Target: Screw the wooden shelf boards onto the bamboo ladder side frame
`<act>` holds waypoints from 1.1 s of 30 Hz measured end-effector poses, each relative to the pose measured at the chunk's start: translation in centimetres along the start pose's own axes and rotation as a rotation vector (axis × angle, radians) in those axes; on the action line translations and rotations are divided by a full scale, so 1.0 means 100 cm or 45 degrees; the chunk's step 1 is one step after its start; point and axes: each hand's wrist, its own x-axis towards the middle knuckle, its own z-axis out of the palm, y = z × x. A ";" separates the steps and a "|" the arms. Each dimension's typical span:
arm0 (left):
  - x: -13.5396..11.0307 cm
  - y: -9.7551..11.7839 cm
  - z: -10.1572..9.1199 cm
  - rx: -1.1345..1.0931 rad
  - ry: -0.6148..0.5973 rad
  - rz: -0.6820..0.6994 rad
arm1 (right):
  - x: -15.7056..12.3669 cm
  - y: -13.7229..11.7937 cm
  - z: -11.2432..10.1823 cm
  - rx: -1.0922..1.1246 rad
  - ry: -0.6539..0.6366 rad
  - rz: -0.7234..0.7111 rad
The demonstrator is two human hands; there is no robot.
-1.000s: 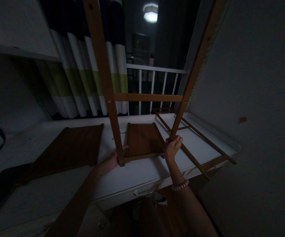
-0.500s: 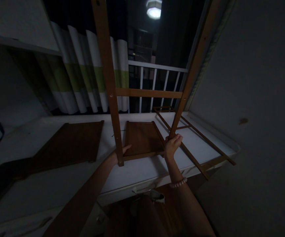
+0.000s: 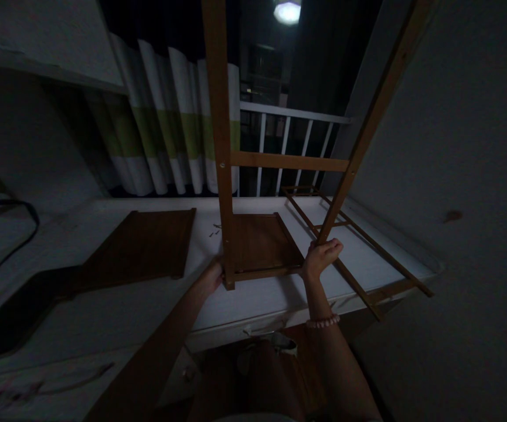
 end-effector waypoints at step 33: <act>-0.019 -0.020 -0.002 0.044 -0.150 -0.061 | -0.003 -0.012 0.018 -0.141 0.281 0.118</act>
